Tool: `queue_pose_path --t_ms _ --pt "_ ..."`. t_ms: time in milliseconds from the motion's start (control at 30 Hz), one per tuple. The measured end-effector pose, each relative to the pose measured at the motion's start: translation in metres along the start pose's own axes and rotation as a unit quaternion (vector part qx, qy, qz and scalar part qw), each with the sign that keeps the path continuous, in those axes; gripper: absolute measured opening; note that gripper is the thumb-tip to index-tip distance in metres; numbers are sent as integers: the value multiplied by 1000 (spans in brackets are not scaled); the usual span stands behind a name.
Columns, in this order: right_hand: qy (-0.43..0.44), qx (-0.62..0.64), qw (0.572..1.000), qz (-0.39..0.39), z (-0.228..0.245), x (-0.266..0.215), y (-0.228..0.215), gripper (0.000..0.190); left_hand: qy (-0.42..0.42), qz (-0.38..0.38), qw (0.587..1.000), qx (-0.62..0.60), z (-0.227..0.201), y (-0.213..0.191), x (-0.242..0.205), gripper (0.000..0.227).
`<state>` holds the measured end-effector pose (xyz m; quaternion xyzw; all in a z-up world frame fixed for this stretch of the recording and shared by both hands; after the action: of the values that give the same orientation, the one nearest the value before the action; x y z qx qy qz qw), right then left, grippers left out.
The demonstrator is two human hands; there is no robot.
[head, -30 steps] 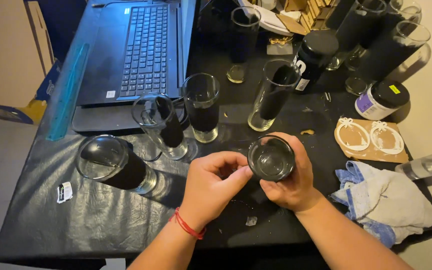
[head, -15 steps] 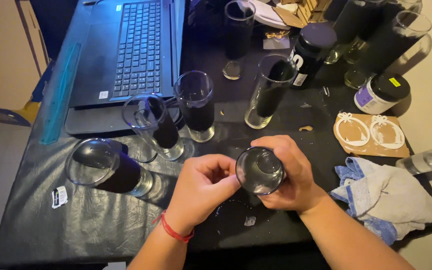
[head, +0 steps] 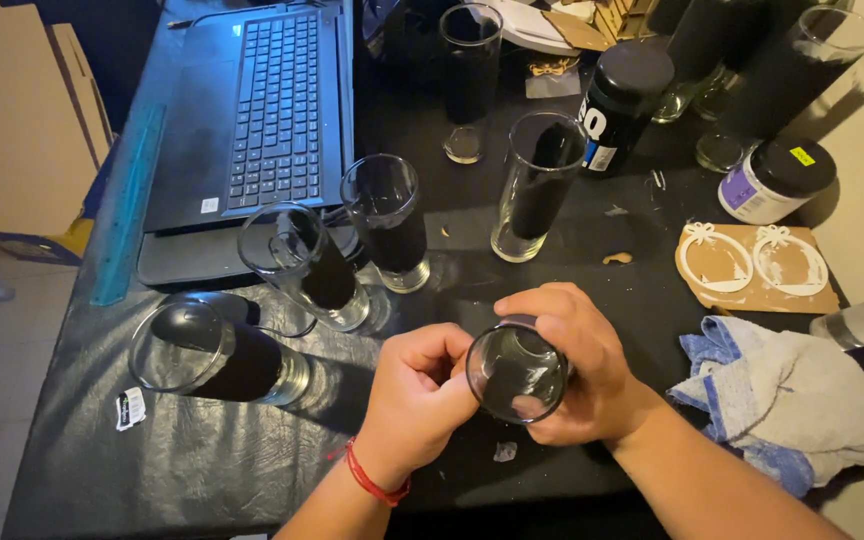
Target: The person picks up small white labels and applies them to the sides of several tall clear glasses. They rotate each glass to position the label, smooth it down, and place the labeled glass back on the table. The process is repeated for multiple glasses.
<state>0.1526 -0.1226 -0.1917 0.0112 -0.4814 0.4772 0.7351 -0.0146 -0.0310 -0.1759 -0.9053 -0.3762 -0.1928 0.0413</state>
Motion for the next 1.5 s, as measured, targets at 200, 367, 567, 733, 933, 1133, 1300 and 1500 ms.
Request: queue_pose_path --t_ms 200,367,567,733,933,1133,1300,1500 --pt "12 10 999 -30 -2 -3 -2 67 40 51 997 -34 -15 -2 2 14" --pt "1 -62 996 -61 -3 -6 -6 71 -63 -2 997 49 -17 -3 5 5" --pt "-27 -97 993 -60 2 2 -10 66 -85 18 996 29 -8 -7 5 8" --pt "-36 -98 993 -51 4 2 -8 60 -86 32 995 28 -4 -7 3 18" --pt "-24 -72 996 -45 9 1 -5 63 -41 32 998 25 -2 -1 -1 25" --pt "-1 -6 999 -42 9 3 -1 63 -10 18 998 56 -4 3 -1 18" --pt "125 77 989 -10 11 7 -1 63 53 -1 992 115 -4 6 7 12" --pt "213 124 968 -50 -14 11 -4 68 50 -77 994 50 0 10 35 9"
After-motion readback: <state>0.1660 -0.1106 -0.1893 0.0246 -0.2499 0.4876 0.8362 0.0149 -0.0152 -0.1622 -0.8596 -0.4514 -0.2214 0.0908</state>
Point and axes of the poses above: each hand's wrist, its own x-axis towards the middle knuckle, its own y-axis out of the palm, z = x × y, the point moved 1 cm from there along x, towards the middle knuckle, and after that the axes turned 15 degrees about y, right-handed, at the moved point
